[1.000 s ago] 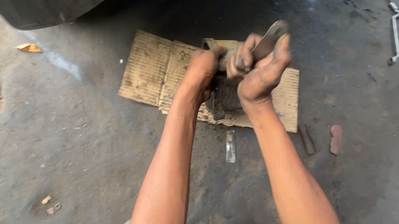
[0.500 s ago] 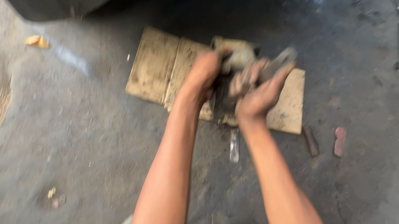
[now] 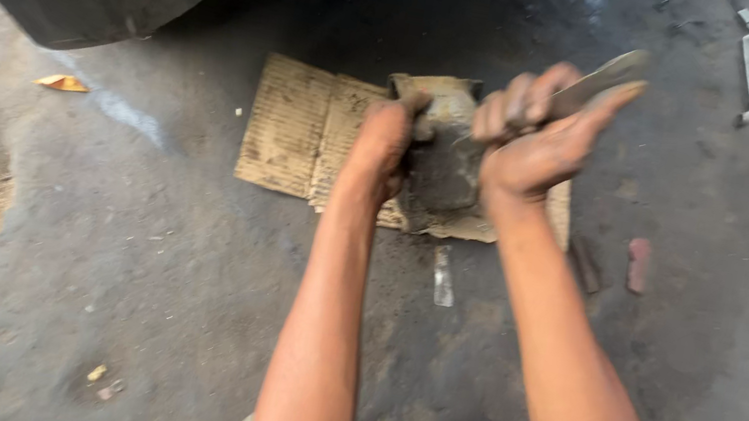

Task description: The person scrapes and cleans the interior of a metal vehicle component using a flat metal tool and then a brush.

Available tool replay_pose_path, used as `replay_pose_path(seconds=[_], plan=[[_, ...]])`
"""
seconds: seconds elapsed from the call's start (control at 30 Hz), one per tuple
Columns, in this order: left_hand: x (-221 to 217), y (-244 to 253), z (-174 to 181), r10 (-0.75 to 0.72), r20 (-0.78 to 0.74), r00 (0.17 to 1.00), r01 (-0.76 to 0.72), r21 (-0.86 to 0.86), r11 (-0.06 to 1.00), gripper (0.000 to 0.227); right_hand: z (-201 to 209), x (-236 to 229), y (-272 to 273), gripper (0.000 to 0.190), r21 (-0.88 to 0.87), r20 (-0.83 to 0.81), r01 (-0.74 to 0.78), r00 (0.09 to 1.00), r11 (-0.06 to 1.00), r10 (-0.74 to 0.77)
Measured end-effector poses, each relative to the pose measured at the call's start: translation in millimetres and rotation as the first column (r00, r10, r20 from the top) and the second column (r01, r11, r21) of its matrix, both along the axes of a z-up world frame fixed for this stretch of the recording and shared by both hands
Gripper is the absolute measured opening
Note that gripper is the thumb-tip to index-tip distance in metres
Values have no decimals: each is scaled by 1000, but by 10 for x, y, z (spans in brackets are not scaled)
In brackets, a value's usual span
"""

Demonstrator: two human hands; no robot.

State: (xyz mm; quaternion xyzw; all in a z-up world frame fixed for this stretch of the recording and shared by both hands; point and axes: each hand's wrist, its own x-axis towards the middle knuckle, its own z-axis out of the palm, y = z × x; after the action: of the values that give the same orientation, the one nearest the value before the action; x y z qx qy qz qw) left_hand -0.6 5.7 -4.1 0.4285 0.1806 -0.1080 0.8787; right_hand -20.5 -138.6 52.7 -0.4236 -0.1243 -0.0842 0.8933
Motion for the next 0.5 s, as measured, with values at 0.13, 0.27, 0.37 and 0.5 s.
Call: replay_pose_path(seconds=[0.13,0.27,0.37,0.5], plan=[[13,-7,42,-13,7,1000,13,-56,998,30,-218,-238,343,73,-71,-132,-38,991,997,28],[-54,65,-22,-15,-22,1000,11,-189,982,31,-132,-150,187,75,-134,4,-119,993,984,121],[-18,13,-151,2,24,1000,0,-52,999,31,-133,-39,158,76,-54,9,-93,996,994,94],[-2,100,3,-15,-2,1000,14,-247,969,34,-46,33,270,75,-61,-36,-132,991,989,130]])
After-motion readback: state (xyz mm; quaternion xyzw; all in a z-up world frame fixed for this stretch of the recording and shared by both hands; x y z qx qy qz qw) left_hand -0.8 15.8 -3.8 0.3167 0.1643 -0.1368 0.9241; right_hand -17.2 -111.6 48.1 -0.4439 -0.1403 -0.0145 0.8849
